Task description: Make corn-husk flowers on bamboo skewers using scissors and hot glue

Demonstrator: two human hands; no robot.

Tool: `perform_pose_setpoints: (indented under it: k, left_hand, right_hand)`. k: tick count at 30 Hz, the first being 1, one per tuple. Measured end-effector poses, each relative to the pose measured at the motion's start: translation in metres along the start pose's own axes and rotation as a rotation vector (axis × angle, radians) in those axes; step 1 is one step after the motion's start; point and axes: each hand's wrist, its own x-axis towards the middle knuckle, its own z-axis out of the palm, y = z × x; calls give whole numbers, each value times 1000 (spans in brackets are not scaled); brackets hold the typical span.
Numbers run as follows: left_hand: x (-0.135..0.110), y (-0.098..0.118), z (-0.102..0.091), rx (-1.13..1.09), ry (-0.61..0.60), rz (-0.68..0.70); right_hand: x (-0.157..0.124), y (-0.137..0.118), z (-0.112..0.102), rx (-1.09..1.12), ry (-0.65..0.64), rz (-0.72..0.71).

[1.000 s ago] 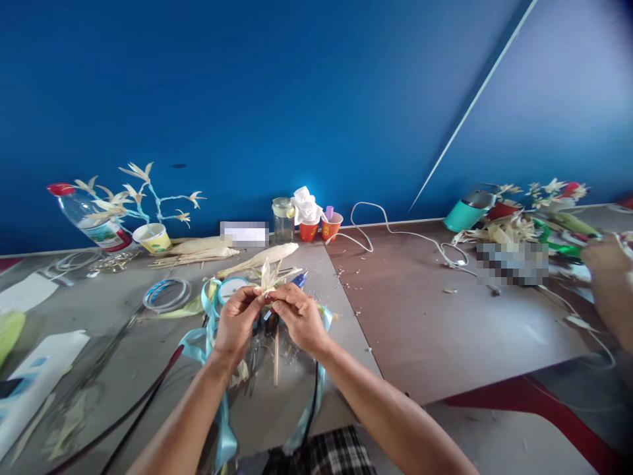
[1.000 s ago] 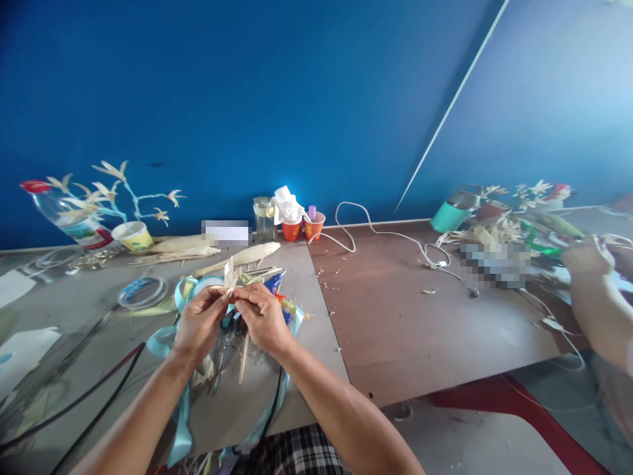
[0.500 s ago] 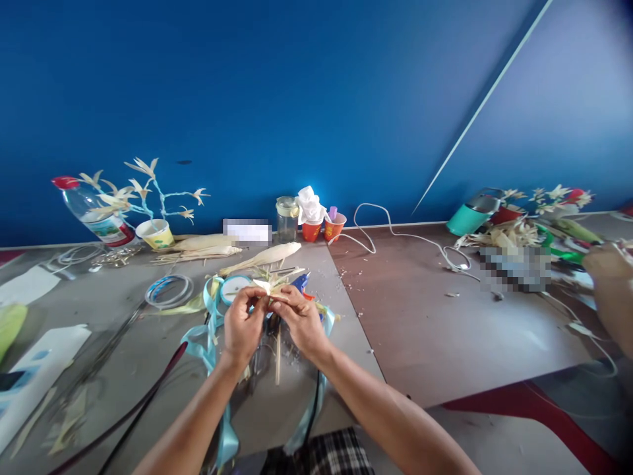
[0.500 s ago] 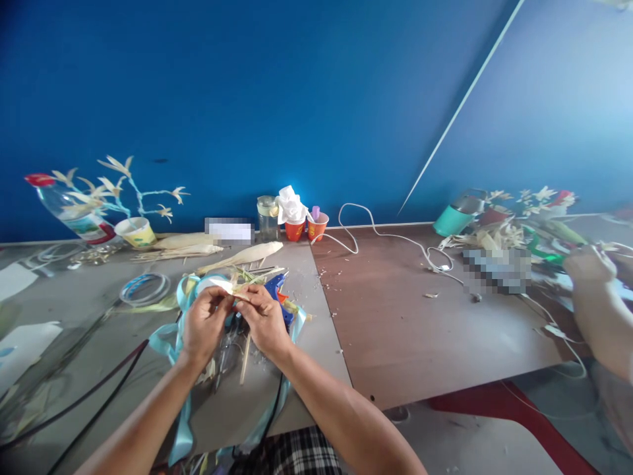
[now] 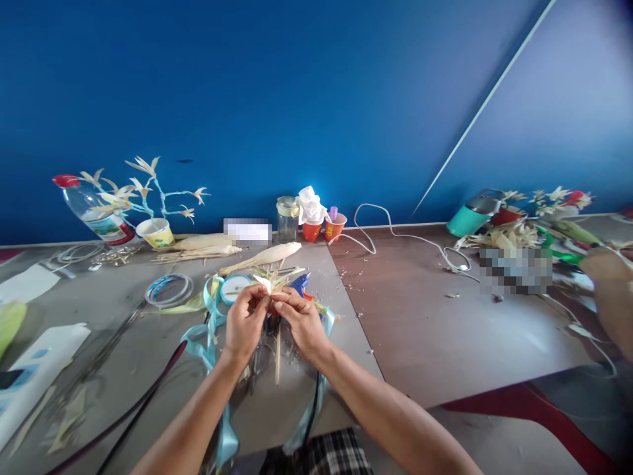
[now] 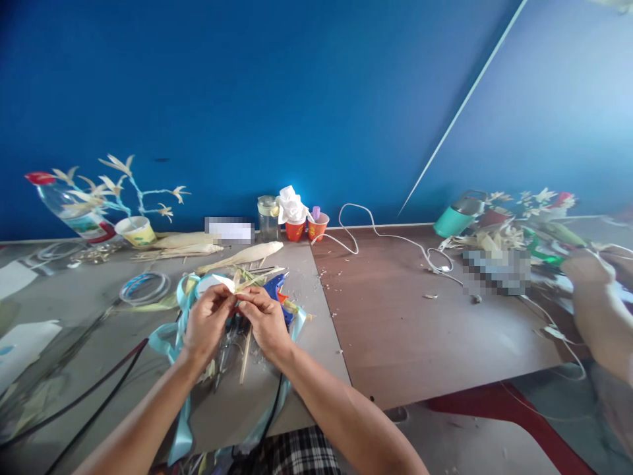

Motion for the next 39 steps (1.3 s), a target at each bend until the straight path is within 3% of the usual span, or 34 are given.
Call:
perform_pose_setpoints:
  k: [6, 11, 16, 22, 39]
  left_hand:
    - [3, -8, -3, -3, 62, -32]
    - [4, -3, -4, 12, 100, -32]
    - [5, 1, -3, 26, 72, -63]
    - [5, -1, -2, 31, 55, -82]
    - [-5, -5, 6, 188, -54, 112]
  right_hand:
    - [-4, -9, 1, 258, -89, 225]
    - [-3, -12, 0, 244, -135, 286]
    - [-1, -5, -1, 130, 12, 197]
    - [2, -2, -4, -167, 14, 41]
    - [5, -7, -3, -244, 125, -36]
